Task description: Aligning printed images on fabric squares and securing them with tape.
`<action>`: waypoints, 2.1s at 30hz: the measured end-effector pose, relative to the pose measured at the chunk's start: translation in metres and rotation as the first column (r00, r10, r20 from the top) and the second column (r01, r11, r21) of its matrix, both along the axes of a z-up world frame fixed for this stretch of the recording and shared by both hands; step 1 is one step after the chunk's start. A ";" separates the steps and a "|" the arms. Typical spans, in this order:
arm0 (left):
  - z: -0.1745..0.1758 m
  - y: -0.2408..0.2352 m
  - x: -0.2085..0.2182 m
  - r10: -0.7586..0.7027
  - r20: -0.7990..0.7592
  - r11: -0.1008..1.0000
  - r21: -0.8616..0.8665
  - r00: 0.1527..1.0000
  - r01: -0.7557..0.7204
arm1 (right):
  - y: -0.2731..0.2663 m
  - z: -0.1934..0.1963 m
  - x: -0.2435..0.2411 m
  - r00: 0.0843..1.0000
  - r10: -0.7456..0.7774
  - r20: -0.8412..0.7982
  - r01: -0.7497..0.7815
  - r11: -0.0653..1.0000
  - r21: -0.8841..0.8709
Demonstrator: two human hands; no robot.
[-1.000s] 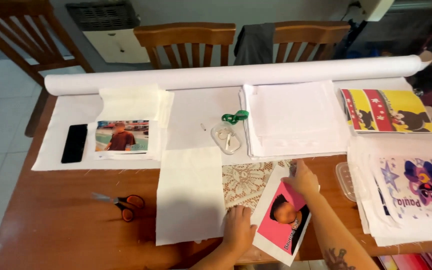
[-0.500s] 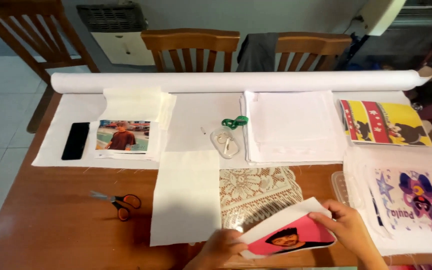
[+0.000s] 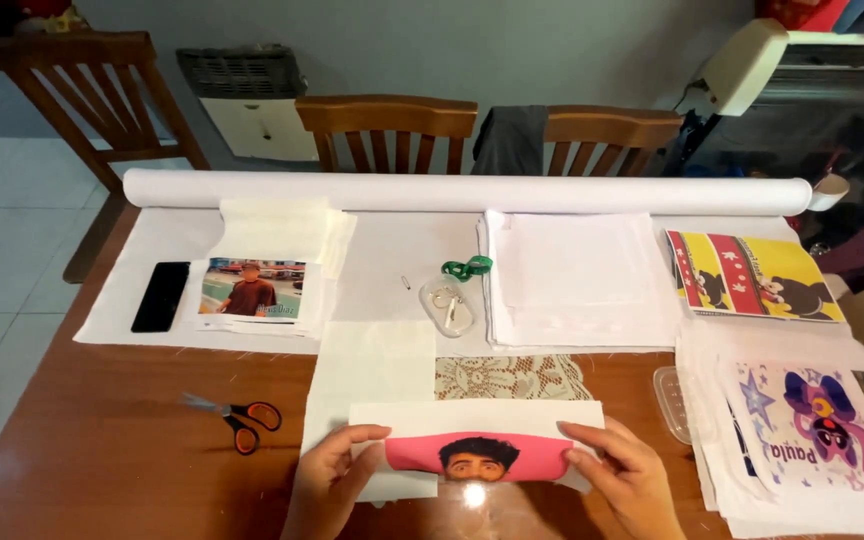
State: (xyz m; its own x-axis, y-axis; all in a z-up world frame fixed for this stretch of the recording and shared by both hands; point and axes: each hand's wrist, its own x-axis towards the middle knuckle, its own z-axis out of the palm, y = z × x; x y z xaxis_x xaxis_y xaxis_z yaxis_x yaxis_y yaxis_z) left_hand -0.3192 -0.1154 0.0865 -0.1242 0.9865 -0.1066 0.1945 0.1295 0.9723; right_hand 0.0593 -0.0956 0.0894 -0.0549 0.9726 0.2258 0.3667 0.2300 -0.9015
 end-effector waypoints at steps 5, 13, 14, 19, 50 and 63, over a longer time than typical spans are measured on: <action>0.016 0.001 -0.016 0.132 -0.053 0.991 -0.016 0.990 -0.133 | -0.001 0.018 -0.015 0.997 -0.078 0.002 0.078 0.997 -0.015; 0.038 0.019 -0.055 -0.011 -0.205 0.973 0.222 0.979 0.058 | -0.002 0.042 -0.035 0.991 -0.118 0.058 0.113 0.990 0.081; 0.043 0.024 -0.056 -0.013 -0.207 0.972 0.226 0.978 0.061 | -0.002 0.048 -0.039 0.991 -0.121 0.055 0.116 0.990 0.085; 0.069 0.029 -0.066 0.015 -0.218 0.976 0.213 0.976 0.033 | 0.000 0.059 -0.053 0.978 -0.148 0.144 0.138 0.987 0.078; 0.063 0.045 -0.102 0.082 -0.290 0.835 0.543 0.954 0.093 | 0.030 0.051 -0.080 0.969 0.070 0.236 -0.129 0.961 0.245; 0.040 0.030 -0.109 0.018 -0.222 0.954 0.295 0.975 0.049 | 0.061 0.004 -0.072 0.866 -0.064 0.496 -0.200 0.865 0.461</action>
State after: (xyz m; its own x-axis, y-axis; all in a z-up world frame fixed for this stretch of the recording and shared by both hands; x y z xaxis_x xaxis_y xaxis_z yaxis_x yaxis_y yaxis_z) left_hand -0.4282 -0.0850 0.1264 -0.0954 0.9708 0.2201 0.4073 -0.1636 0.8985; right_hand -0.0129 -0.0350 0.0937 -0.3456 0.7322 0.5868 0.6852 0.6242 -0.3754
